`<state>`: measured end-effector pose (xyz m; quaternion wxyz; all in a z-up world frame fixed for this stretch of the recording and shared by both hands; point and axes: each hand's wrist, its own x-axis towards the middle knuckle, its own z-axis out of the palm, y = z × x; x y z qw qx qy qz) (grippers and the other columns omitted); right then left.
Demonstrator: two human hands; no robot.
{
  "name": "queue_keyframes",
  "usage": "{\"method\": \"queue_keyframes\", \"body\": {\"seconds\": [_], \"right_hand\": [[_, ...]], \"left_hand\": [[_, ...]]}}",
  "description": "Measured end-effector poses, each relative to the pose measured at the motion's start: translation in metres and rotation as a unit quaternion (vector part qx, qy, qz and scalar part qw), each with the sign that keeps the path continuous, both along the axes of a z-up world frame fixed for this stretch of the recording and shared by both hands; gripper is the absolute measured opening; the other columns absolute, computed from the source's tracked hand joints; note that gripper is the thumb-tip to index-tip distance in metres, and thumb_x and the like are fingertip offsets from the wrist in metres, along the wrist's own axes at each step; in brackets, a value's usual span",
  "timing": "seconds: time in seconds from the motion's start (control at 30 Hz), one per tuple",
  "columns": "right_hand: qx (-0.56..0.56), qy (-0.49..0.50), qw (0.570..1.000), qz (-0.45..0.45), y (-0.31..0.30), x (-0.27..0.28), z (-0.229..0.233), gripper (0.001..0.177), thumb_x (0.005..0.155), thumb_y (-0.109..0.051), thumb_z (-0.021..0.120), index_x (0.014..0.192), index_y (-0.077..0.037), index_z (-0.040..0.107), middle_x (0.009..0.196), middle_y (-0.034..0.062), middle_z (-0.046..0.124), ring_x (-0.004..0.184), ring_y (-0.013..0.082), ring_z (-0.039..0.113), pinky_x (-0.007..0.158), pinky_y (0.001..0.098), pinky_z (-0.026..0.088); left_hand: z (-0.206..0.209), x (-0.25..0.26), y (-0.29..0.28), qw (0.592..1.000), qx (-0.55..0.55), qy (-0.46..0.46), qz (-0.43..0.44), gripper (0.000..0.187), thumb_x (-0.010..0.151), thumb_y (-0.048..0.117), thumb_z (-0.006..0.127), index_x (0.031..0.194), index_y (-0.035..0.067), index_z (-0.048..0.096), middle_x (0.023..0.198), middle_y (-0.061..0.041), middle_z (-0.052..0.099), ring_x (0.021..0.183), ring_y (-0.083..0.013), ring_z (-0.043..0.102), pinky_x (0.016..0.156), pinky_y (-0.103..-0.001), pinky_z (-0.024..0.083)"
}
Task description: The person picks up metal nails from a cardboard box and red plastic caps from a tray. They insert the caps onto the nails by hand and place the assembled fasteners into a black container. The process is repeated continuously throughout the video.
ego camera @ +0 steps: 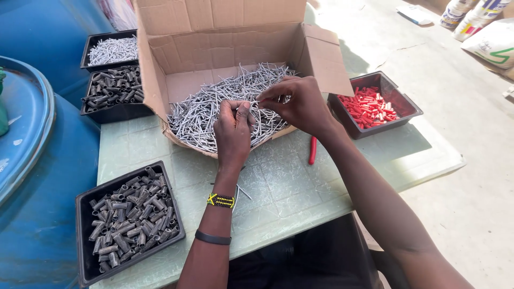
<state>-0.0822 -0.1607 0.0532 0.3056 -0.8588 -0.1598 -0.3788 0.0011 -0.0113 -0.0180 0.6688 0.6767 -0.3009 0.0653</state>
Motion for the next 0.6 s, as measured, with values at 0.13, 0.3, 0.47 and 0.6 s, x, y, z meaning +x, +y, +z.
{"method": "queue_keyframes", "body": {"seconds": [0.13,0.3,0.47,0.6], "right_hand": [[-0.018,-0.016,1.0,-0.012,0.0,-0.011,-0.005,0.015,0.084,0.0,0.084,0.095,-0.009,0.081,0.07,0.0093,0.073,0.067,0.0246,0.07,0.07,0.0352,0.057],[-0.081,-0.059,0.993,-0.061,-0.001,-0.016,-0.016,0.017,0.085,0.003,0.083,0.097,-0.009,0.082,0.076,0.0099,0.075,0.071,0.0269,0.072,0.072,0.0355,0.058],[-0.009,-0.047,0.998,-0.041,-0.001,-0.014,-0.014,0.02,0.081,-0.001,0.089,0.098,-0.009,0.083,0.075,0.0102,0.076,0.072,0.0249,0.073,0.072,0.0348,0.058],[0.028,0.009,0.999,-0.046,0.006,-0.015,-0.015,0.015,0.085,-0.004,0.085,0.098,-0.011,0.082,0.072,0.008,0.075,0.07,0.0209,0.074,0.07,0.0328,0.058]], "left_hand": [[0.004,-0.005,0.004,1.0,0.028,-0.003,-0.013,0.023,0.109,0.026,0.054,0.1,0.007,0.062,0.067,-0.007,0.068,0.058,-0.0153,0.064,0.054,-0.03,0.051],[0.01,-0.011,0.007,0.998,0.069,-0.001,-0.013,0.025,0.108,0.03,0.054,0.099,0.01,0.064,0.064,-0.005,0.068,0.058,-0.0183,0.065,0.057,-0.036,0.05],[0.011,-0.01,0.009,0.997,0.076,0.018,-0.015,0.025,0.108,0.031,0.054,0.098,0.01,0.065,0.065,-0.005,0.069,0.061,-0.0203,0.066,0.061,-0.037,0.05],[0.012,-0.008,0.01,0.996,0.09,0.005,-0.017,0.023,0.107,0.028,0.055,0.099,0.008,0.065,0.068,-0.008,0.071,0.063,-0.0251,0.067,0.063,-0.04,0.051]]}}
